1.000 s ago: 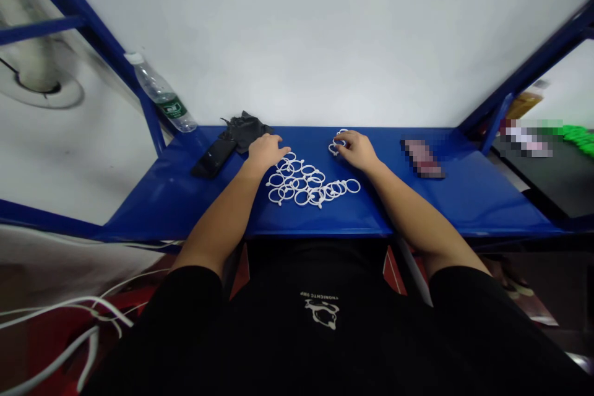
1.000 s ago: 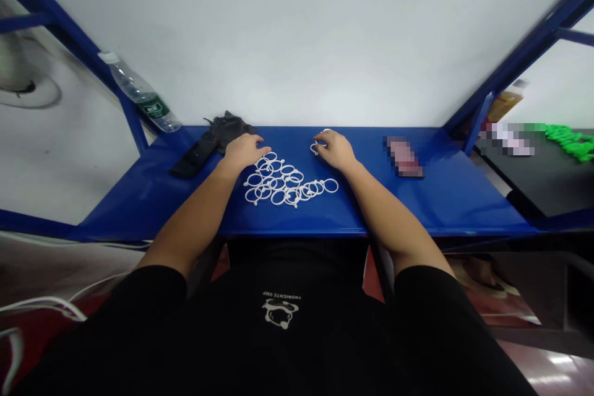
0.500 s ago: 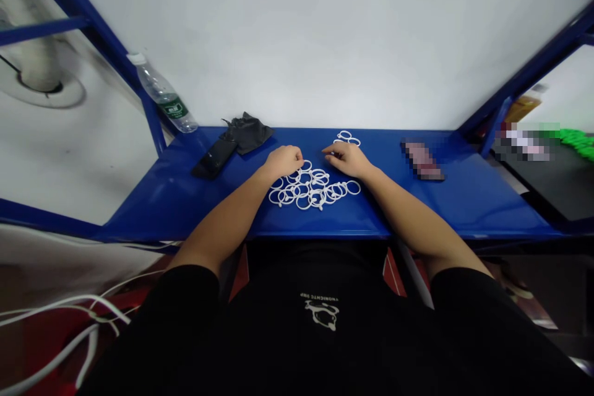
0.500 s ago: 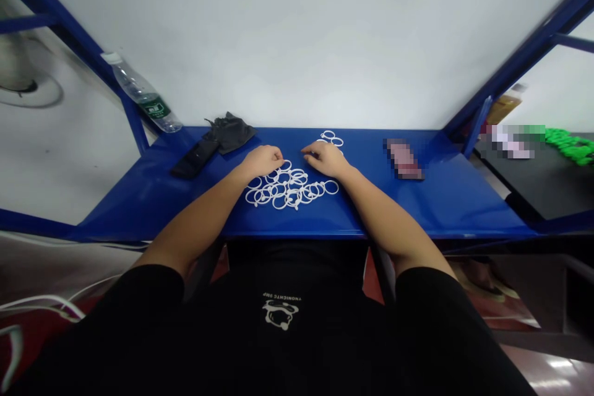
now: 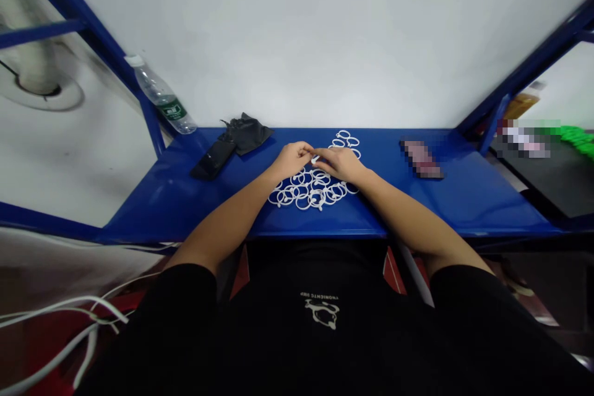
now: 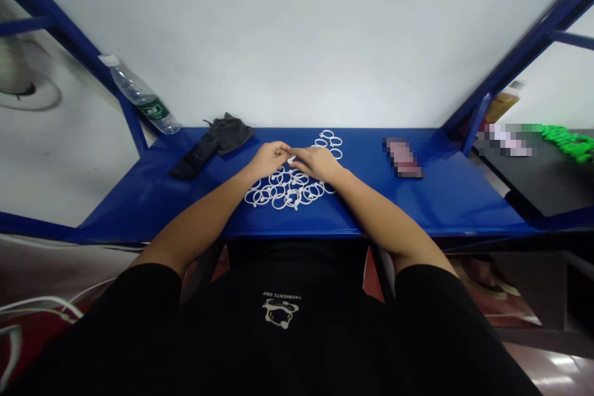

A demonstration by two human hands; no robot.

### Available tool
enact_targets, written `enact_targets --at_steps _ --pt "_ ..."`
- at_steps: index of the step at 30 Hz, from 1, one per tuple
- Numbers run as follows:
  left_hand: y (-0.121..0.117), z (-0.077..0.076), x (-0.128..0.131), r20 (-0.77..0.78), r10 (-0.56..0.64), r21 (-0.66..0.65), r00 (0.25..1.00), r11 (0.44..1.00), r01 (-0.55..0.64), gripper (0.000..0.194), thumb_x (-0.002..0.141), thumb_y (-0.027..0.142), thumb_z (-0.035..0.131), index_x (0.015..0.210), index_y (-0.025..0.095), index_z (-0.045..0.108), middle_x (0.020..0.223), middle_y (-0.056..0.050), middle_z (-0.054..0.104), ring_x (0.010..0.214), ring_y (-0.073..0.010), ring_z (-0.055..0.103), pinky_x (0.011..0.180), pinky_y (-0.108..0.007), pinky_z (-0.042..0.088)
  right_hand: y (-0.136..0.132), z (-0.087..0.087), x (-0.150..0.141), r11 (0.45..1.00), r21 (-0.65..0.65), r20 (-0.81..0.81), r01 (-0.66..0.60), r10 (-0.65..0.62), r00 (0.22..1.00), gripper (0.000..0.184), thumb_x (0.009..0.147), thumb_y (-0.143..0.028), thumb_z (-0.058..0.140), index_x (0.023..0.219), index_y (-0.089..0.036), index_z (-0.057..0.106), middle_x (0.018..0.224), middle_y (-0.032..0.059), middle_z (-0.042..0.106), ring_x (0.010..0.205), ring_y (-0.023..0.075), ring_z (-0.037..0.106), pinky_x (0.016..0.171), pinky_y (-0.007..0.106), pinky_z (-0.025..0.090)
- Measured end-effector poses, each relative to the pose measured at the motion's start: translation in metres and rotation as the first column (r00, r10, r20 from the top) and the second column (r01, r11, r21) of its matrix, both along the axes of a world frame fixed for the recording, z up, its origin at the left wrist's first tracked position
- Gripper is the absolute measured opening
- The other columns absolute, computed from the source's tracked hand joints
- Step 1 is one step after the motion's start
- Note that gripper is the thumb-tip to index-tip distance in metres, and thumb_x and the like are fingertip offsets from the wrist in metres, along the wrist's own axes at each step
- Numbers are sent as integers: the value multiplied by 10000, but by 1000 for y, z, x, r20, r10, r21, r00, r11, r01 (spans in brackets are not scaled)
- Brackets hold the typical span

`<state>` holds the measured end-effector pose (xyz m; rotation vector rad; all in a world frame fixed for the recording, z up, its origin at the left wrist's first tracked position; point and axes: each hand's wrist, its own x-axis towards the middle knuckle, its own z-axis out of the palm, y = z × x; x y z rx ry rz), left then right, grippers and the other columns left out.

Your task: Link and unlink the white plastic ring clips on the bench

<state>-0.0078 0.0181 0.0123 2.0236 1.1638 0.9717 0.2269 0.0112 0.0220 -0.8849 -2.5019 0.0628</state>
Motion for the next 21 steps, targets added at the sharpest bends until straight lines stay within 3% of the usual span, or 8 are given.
enact_targets --at_steps 3,6,10,15,21 --pt "-6 3 0 -10 -26 117 1000 993 27 257 1108 321 563 1095 187 781 889 -39 810 715 -149 699 691 -281 545 4 1 7 994 -5 -54 106 -106 993 458 1148 -477 437 1063 -190 784 896 100 789 790 234 674 717 357 440" --pt "-13 6 0 -102 -47 223 994 972 69 258 1102 373 608 1120 197 796 909 -43 812 752 -156 712 731 -291 541 6 2 13 989 -13 -89 148 -149 985 492 1146 -463 395 881 -199 713 783 82 718 702 212 598 671 354 379" --pt "-16 8 0 -188 -52 292 981 950 107 197 1056 362 684 1096 210 803 930 -47 810 809 -177 732 764 -307 537 6 2 11 994 -12 -79 105 -106 991 469 1130 -472 419 825 -219 669 753 62 680 680 201 555 662 356 350" --pt "-16 12 -3 -150 -89 318 985 939 133 375 1152 343 458 1114 205 805 972 -68 821 863 -186 760 821 -326 565 2 3 6 994 21 -64 107 -105 992 499 1118 -498 443 727 -240 613 702 53 649 650 195 535 639 367 338" --pt "-15 7 1 -172 -16 309 985 948 70 225 1068 393 672 1043 218 810 946 -60 831 804 -178 743 753 -311 554 1 3 7 994 5 -81 113 -112 990 451 1087 -504 475 799 -230 687 729 60 693 667 202 581 636 362 391"
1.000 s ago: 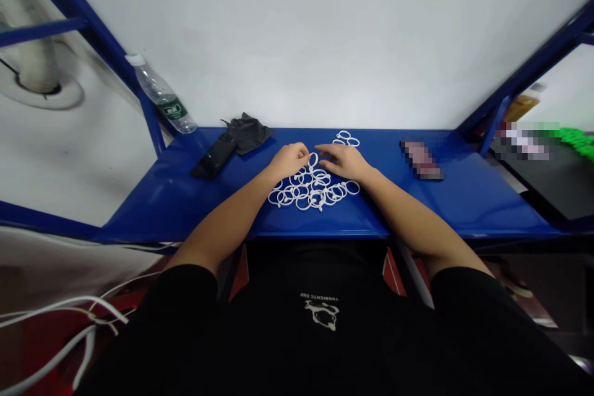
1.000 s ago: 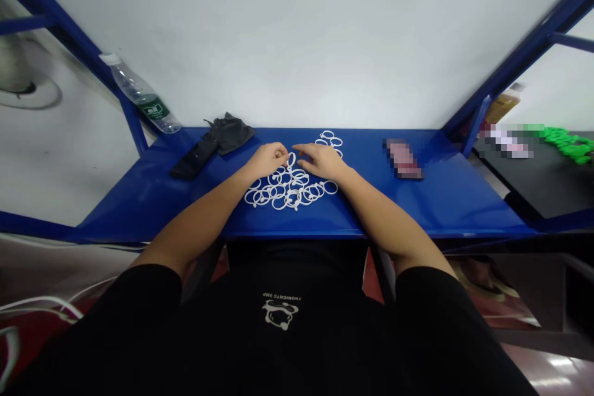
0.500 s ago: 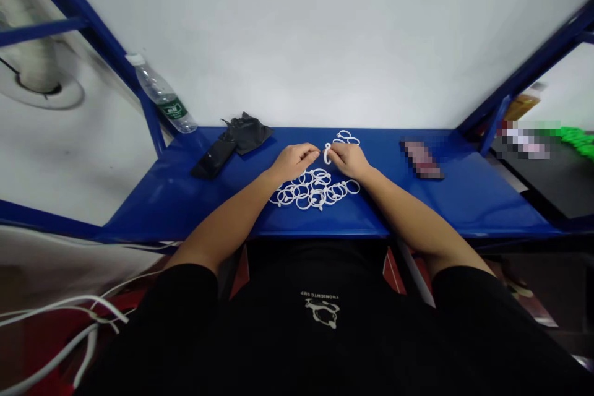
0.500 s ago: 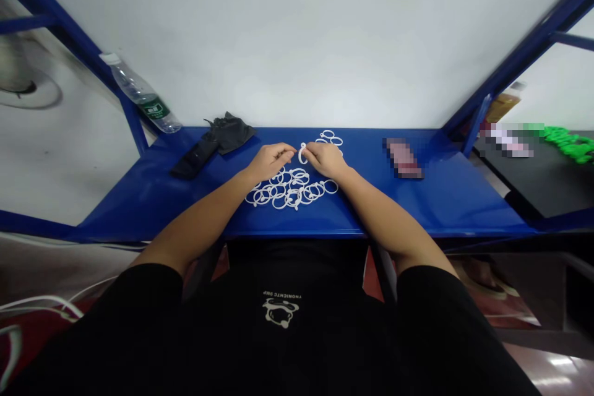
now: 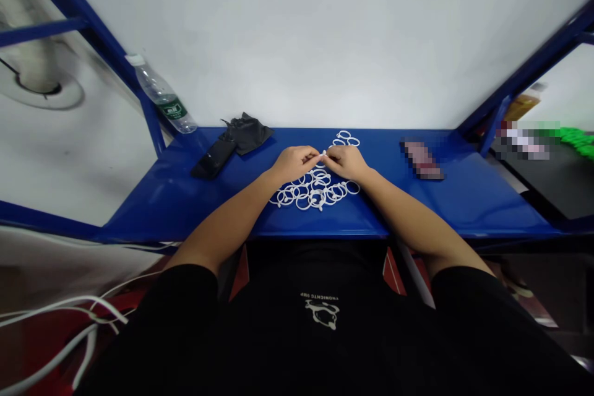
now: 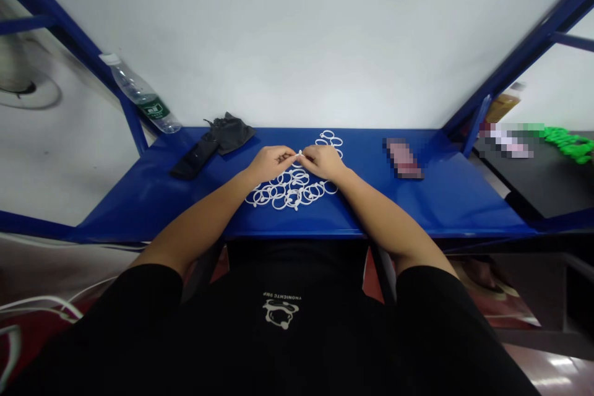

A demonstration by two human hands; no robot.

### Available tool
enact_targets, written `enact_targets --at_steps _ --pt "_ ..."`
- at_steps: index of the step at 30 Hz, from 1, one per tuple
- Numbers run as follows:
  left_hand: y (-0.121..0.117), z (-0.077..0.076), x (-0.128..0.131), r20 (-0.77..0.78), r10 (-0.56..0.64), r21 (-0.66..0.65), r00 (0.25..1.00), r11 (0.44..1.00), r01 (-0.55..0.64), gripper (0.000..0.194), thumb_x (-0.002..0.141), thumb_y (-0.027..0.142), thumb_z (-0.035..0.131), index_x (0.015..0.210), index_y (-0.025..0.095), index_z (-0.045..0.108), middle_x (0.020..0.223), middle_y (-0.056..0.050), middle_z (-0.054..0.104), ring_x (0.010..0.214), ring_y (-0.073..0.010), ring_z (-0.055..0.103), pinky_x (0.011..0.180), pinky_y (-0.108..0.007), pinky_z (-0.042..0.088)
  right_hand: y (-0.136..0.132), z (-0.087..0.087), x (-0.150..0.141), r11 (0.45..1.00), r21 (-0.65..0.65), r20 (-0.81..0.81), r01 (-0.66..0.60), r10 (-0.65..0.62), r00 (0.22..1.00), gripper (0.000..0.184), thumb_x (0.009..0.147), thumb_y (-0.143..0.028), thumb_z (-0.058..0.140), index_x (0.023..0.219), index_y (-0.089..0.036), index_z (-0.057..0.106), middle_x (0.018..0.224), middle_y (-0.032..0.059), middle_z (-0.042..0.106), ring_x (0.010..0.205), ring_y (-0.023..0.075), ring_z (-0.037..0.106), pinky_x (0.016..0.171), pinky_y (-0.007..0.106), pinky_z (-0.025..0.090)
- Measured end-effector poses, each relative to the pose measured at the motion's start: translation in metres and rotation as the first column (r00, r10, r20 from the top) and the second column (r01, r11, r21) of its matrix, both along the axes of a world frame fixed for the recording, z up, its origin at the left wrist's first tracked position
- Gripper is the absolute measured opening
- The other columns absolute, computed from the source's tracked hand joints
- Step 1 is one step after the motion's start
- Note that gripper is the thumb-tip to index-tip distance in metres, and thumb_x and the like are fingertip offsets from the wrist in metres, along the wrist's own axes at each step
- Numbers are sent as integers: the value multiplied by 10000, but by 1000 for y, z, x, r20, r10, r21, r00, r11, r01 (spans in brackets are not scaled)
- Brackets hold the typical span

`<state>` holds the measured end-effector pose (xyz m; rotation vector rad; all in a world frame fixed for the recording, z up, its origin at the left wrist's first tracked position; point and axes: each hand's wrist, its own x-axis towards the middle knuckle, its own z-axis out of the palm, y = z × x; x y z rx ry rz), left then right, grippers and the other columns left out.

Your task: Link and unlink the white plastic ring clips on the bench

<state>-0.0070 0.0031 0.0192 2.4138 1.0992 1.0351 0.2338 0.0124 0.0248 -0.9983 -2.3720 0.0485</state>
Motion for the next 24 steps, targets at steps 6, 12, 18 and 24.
enact_targets --at_steps 6,12,18,24 --pt "2 -3 1 -10 0 32 1000 999 0 169 1039 314 678 1025 216 815 921 -52 826 803 -181 743 762 -314 550 -7 4 -2 996 -28 -101 -86 83 991 449 1069 -473 462 1252 -197 766 1043 108 812 862 237 719 801 384 546" --pt "2 -4 1 -36 12 33 999 999 -11 165 1027 316 673 1003 222 807 905 -48 826 808 -183 745 754 -312 548 -7 6 -1 993 -25 -73 -119 117 990 446 1071 -440 423 1212 -197 769 1066 121 814 948 262 743 862 404 575" --pt "2 -4 0 -60 9 32 998 999 -7 165 1036 323 672 1020 232 809 903 -48 820 799 -184 737 747 -322 539 -4 4 0 992 -41 -42 -118 116 992 389 1025 -337 445 1182 -210 777 1074 118 823 961 280 743 860 421 577" --pt "2 -3 0 -82 9 33 997 999 -6 174 1038 338 679 996 228 807 872 -45 804 780 -184 723 738 -326 527 -1 3 2 988 -48 -28 -147 146 989 416 1030 -335 424 1186 -193 782 1073 124 829 948 278 750 860 421 578"
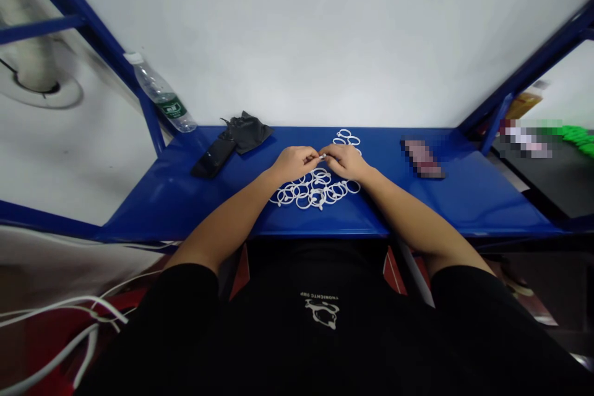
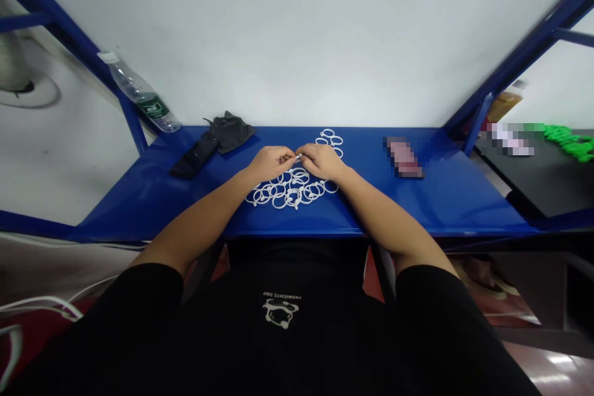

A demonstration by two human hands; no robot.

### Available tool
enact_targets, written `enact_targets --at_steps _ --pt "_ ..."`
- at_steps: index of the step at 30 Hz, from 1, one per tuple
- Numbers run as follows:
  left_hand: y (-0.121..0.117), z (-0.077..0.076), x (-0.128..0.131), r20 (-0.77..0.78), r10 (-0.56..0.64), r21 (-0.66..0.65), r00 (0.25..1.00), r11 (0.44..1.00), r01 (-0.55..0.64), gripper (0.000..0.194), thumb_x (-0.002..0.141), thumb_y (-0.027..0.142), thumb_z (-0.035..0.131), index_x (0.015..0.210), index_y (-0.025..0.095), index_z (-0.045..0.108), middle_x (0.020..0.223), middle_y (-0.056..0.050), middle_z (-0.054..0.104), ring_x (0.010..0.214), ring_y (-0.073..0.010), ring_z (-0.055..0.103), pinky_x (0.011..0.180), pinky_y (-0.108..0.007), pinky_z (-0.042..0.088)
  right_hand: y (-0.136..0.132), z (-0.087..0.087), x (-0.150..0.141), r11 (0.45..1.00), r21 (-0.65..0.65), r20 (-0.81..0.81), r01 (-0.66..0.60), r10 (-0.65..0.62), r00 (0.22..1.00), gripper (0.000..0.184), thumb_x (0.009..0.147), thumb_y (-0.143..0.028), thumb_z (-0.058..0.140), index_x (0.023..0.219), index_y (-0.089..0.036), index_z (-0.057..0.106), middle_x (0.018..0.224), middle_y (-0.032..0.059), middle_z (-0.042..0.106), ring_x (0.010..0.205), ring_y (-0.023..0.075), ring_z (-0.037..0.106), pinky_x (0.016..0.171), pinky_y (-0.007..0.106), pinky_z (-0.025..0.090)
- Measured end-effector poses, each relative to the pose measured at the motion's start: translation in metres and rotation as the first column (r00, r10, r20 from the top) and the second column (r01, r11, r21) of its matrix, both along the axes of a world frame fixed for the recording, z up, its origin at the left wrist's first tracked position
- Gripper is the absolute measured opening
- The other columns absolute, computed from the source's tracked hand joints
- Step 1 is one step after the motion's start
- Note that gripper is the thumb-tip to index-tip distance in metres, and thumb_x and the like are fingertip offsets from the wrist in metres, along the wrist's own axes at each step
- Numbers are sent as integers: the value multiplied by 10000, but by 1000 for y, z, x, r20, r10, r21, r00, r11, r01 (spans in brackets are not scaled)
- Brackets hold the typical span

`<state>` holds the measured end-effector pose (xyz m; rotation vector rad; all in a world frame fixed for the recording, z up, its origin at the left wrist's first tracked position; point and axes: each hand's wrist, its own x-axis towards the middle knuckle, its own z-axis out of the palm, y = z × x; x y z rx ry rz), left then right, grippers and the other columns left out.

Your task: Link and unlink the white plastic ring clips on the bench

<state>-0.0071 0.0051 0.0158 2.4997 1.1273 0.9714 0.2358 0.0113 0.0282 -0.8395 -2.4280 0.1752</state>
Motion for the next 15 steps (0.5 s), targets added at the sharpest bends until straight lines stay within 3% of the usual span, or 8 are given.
enact_targets --at_steps 9,15 --pt "2 0 -1 -15 5 -6 1000 1000 -5 154 1041 296 675 1017 221 807 904 -51 810 812 -190 729 758 -322 527 -1 1 0 1000 -5 20 21 -21 1000 389 1006 -321 454 1180 -198 779 1047 112 825 912 268 742 825 399 560" --pt "2 -2 1 -20 -12 -5 1000 1000 12 159 1037 316 697 1002 209 809 888 -42 804 797 -178 721 739 -301 498 5 -5 -1 1000 -18 -69 -26 24 997 329 917 -282 487 1003 -183 789 892 94 802 779 239 717 749 373 533"
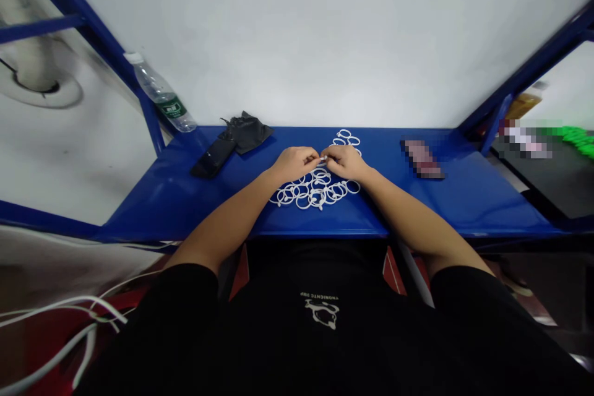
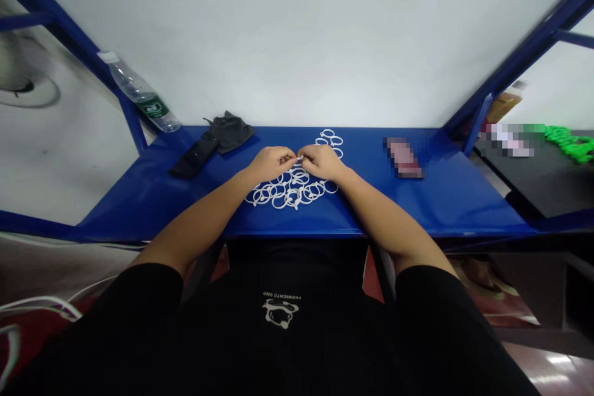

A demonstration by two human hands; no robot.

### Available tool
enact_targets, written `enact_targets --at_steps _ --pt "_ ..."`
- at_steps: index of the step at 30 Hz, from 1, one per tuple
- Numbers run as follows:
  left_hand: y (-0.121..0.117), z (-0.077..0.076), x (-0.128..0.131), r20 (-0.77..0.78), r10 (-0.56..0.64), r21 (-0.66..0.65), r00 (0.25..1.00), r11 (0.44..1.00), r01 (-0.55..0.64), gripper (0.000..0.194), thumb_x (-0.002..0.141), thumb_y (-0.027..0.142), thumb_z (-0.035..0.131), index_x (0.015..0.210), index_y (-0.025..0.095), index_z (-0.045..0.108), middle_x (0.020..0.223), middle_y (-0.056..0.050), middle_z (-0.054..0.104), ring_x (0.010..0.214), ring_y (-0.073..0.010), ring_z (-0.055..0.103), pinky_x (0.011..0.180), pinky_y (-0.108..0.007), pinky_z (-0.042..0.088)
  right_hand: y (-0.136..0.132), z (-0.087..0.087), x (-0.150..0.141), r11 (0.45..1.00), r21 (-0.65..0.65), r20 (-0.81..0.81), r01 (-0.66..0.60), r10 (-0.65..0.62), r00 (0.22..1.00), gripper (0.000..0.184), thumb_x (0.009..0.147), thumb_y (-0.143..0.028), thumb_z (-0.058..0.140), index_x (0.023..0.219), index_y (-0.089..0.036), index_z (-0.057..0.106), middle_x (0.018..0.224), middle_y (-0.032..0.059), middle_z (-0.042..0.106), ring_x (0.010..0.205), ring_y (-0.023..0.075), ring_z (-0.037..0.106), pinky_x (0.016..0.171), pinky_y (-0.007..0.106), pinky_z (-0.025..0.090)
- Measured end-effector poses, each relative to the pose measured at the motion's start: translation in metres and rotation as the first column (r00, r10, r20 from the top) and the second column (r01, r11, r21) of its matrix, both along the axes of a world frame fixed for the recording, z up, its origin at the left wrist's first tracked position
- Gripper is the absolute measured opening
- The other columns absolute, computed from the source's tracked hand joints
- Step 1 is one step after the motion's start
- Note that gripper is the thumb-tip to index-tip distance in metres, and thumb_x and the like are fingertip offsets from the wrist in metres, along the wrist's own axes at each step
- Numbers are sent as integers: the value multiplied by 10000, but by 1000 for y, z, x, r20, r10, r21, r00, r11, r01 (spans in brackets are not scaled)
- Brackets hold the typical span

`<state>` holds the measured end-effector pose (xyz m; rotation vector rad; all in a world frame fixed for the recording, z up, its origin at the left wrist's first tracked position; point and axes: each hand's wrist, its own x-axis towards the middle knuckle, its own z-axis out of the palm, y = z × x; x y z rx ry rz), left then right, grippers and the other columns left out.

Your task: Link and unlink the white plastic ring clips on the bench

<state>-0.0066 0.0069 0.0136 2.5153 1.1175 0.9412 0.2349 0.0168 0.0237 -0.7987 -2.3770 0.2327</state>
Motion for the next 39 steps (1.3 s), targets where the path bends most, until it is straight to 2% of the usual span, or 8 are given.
enact_targets --at_steps 5,12,15,18,25,30,35,39 --pt "-1 1 2 -28 -71 57 997 996 72 233 1048 372 703 913 211 803 875 -42 796 801 -173 714 745 -292 496 3 0 1 992 -111 -102 -57 46 994 261 871 -252 500 820 -199 750 757 52 760 695 205 689 708 335 519" --pt "0 4 -1 -57 -3 52 998 999 6 153 1019 331 744 962 226 840 917 -46 798 845 -188 717 786 -311 509 1 -4 0 994 -109 -178 -23 3 984 286 843 -197 532 882 -198 816 848 59 800 749 207 704 761 348 558" --pt "3 8 -6 -49 75 15 996 997 -75 174 1044 340 724 1019 218 844 960 -54 794 874 -194 714 818 -326 521 3 -5 2 997 -72 -158 6 -17 987 422 886 -197 505 1094 -192 871 984 86 829 860 235 733 855 395 593" --pt "7 12 -12 -79 195 -28 978 980 -198 182 1057 355 724 1069 213 837 1039 -70 792 939 -213 715 870 -349 535 6 -5 5 997 -68 -129 34 -43 991 505 927 -206 469 1236 -191 869 977 86 819 882 241 729 894 424 601" --pt "14 17 -25 -307 392 -86 867 896 -436 344 1073 446 697 1256 182 821 1303 -159 741 1249 -339 680 1087 -445 533 10 -7 5 998 -53 -119 31 -37 992 507 972 -225 445 1244 -204 872 974 81 811 864 235 721 893 438 606" --pt "12 18 -24 -463 381 -151 800 855 -495 494 1042 554 713 1363 187 791 1403 -190 680 1244 -377 694 1066 -461 560 11 -8 3 994 -100 -157 39 -55 986 434 1005 -258 491 1221 -184 860 1019 97 823 909 245 747 903 445 611" --pt "6 21 -18 -489 344 -193 802 854 -484 502 1060 529 689 1440 207 754 1463 -180 646 1255 -364 705 1064 -438 569 15 -13 6 976 -205 -216 73 -118 969 397 1026 -283 517 1237 -186 840 996 87 823 835 223 738 828 416 610" --pt "7 26 -23 -497 349 -189 794 850 -492 516 1057 545 682 1448 215 750 1477 -173 656 1283 -362 699 1096 -438 561 18 -16 7 961 -251 -266 114 -182 947 365 1025 -413 634 1239 -198 835 927 64 813 749 203 689 739 377 580"
